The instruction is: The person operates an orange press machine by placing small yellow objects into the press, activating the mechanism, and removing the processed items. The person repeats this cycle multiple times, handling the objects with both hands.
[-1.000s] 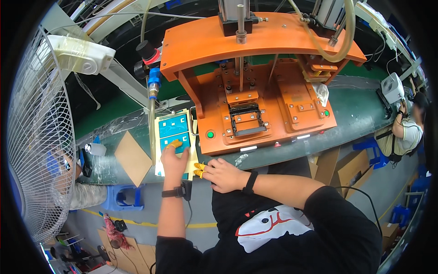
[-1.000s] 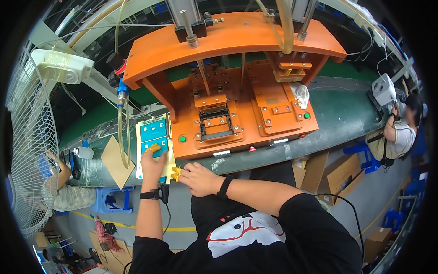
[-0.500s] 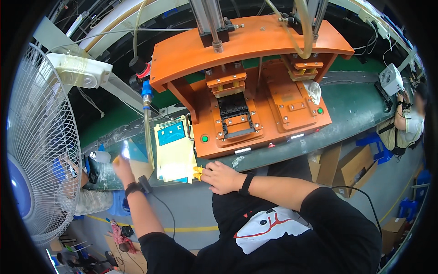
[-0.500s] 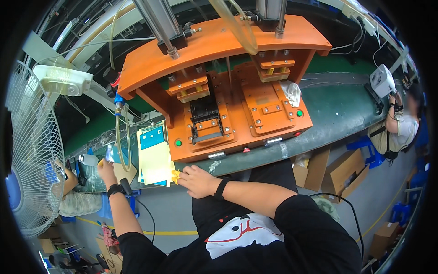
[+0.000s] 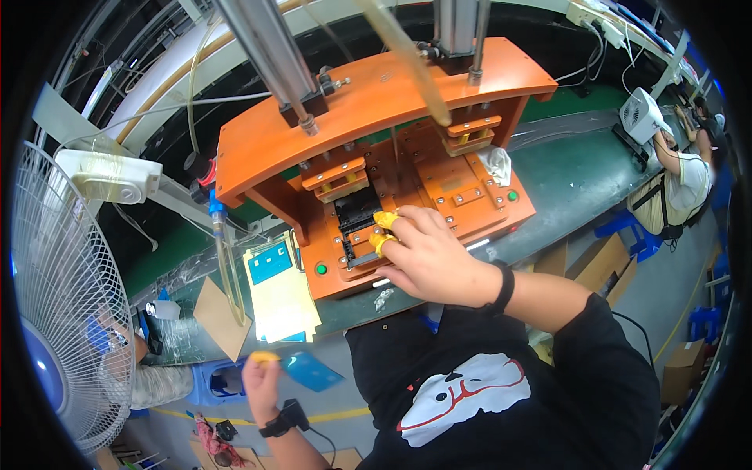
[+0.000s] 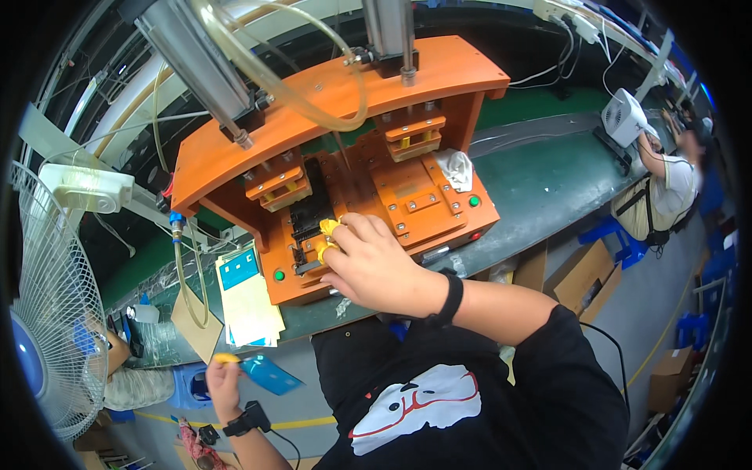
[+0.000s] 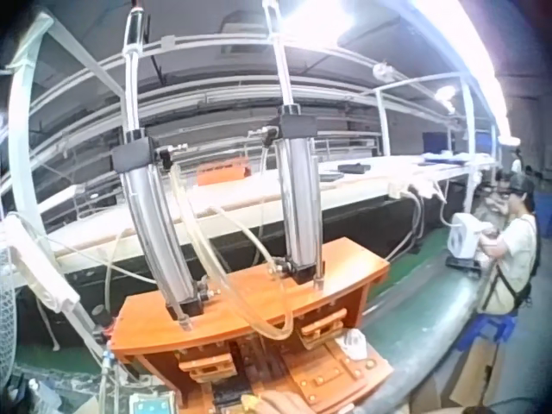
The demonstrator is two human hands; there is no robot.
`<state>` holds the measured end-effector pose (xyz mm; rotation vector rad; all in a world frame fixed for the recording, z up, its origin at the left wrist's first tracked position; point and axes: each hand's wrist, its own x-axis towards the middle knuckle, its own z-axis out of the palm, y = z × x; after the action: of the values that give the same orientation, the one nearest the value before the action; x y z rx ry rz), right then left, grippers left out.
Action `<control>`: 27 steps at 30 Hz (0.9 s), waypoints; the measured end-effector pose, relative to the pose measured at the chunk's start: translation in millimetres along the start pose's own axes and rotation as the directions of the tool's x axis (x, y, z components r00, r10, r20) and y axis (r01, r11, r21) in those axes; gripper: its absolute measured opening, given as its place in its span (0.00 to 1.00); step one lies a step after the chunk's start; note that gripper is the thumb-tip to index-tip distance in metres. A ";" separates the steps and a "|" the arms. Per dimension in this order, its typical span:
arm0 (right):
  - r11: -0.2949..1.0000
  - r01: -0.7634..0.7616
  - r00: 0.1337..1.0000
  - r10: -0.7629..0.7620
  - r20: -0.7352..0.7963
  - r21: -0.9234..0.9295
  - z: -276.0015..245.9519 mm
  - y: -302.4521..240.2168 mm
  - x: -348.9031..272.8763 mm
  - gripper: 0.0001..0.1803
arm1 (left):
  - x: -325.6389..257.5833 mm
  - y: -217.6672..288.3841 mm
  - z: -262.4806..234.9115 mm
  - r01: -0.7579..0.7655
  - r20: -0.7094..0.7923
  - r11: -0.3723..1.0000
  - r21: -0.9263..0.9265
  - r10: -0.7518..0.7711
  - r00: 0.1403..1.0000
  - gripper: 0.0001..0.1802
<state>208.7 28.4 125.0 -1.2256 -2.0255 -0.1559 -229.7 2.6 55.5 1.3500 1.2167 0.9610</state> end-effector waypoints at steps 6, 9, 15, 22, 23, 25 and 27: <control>0.995 0.087 0.994 -0.083 -0.075 0.045 -12.0 17.6 13.5 0.07 | 82.0 48.5 113.2 -0.210 0.247 0.977 -0.018 0.208 0.946 0.03; 0.984 0.081 0.967 -0.039 -0.251 0.161 -64.0 24.5 5.8 0.07 | 138.6 56.9 146.9 -0.453 0.236 0.889 0.063 0.428 0.872 0.05; 0.390 -0.135 0.585 0.774 -0.245 0.911 -159.4 75.2 -144.4 0.17 | 205.0 92.4 180.2 -0.300 0.295 0.935 0.187 0.237 0.925 0.17; 0.079 0.109 0.083 0.993 -0.088 0.991 -164.9 243.7 -285.1 0.13 | 249.3 100.2 192.1 -0.579 0.408 0.369 0.727 0.446 0.797 0.14; 0.060 0.135 0.083 0.994 -0.072 0.989 -150.0 274.5 -290.0 0.12 | 253.9 101.5 191.2 -0.502 0.387 0.376 0.779 0.342 0.856 0.16; -0.012 0.155 0.041 0.999 0.005 0.988 -121.0 331.5 -280.1 0.15 | 263.0 104.3 185.9 -0.338 0.314 0.361 0.869 0.126 0.941 0.22; -0.060 0.142 -0.008 0.998 0.061 0.988 -92.3 384.5 -255.6 0.16 | 266.6 107.3 187.0 -0.286 0.293 0.366 0.885 0.040 0.955 0.22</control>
<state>633.5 9.7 -77.0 -0.7471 0.0852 0.7020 13.5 237.1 114.5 2.4482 1.5221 0.1046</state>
